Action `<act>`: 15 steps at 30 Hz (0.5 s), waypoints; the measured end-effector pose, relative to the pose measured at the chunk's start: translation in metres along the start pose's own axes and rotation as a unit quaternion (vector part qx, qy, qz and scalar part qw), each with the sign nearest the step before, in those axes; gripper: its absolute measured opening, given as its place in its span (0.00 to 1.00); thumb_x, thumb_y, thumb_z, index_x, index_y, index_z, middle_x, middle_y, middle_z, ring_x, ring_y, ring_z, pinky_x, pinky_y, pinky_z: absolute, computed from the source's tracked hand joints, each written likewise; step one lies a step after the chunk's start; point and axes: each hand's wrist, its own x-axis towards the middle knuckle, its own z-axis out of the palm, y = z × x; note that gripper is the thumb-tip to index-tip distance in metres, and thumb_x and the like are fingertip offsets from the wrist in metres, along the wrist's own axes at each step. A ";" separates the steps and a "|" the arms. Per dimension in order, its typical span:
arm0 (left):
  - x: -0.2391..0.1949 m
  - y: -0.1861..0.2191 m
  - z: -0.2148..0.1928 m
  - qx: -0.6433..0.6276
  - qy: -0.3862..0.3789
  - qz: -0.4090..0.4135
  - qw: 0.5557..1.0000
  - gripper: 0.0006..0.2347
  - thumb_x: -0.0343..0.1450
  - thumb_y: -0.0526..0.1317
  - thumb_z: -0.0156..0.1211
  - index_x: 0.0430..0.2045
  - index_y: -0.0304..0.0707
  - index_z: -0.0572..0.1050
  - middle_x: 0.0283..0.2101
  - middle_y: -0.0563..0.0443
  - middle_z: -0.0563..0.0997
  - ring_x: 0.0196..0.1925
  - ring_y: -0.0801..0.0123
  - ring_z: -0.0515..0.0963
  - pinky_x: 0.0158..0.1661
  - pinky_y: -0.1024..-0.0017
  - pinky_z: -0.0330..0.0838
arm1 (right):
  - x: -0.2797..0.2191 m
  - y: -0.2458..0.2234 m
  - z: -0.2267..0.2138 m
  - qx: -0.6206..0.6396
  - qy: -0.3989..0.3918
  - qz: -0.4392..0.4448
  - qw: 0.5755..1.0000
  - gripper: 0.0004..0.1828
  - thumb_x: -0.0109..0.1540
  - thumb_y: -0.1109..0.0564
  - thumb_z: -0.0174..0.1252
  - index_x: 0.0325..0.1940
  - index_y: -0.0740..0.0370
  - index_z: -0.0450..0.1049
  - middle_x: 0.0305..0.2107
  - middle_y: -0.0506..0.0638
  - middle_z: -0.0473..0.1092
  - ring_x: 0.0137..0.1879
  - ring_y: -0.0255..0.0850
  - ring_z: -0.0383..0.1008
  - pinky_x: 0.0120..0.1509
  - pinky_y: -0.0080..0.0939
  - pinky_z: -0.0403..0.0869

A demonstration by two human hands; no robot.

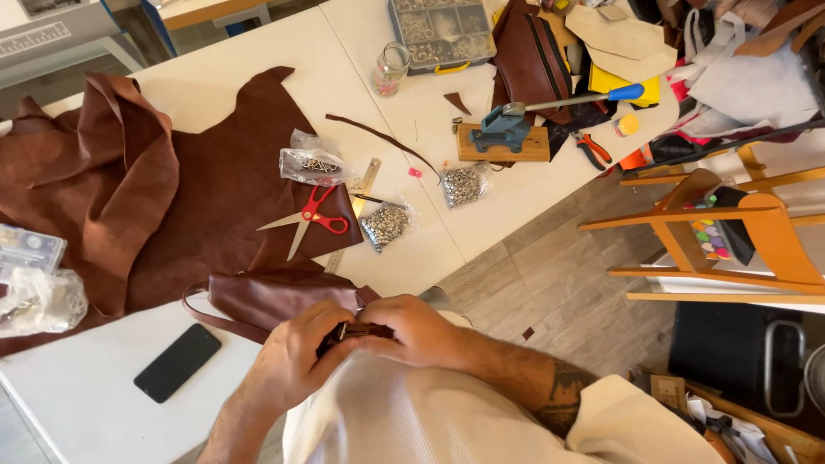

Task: The person assembles a brown leather bag by attaching a metal ring to a strap using a rivet setter and hammer. They retrieve small metal components from a shelf, position the rivet on the strap, and strike it to secure the hardware.

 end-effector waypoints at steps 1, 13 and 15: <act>0.005 -0.004 0.000 0.000 -0.008 0.031 0.999 0.07 0.73 0.42 0.57 0.33 0.39 0.74 0.32 0.50 0.78 0.33 0.59 0.77 0.31 0.65 0.70 | 0.001 -0.002 -0.005 0.011 -0.001 0.032 0.999 0.22 0.68 0.39 0.51 0.43 0.60 0.76 0.34 0.50 0.76 0.36 0.45 0.77 0.40 0.43 0.73; 0.017 -0.065 0.049 0.044 0.006 -0.099 0.994 0.07 0.63 0.40 0.65 0.31 0.43 0.77 0.30 0.55 0.81 0.30 0.62 0.80 0.32 0.67 0.72 | -0.007 0.101 -0.057 0.075 0.162 0.098 0.979 0.25 0.70 0.36 0.44 0.41 0.57 0.75 0.36 0.49 0.76 0.44 0.41 0.77 0.55 0.43 0.73; 0.005 -0.072 0.060 0.063 0.047 -0.124 0.989 0.08 0.62 0.39 0.66 0.32 0.43 0.77 0.32 0.53 0.83 0.31 0.61 0.81 0.35 0.67 0.74 | 0.003 0.192 -0.060 -0.028 0.201 0.124 0.971 0.19 0.68 0.44 0.53 0.50 0.63 0.74 0.43 0.55 0.76 0.49 0.47 0.77 0.58 0.46 0.74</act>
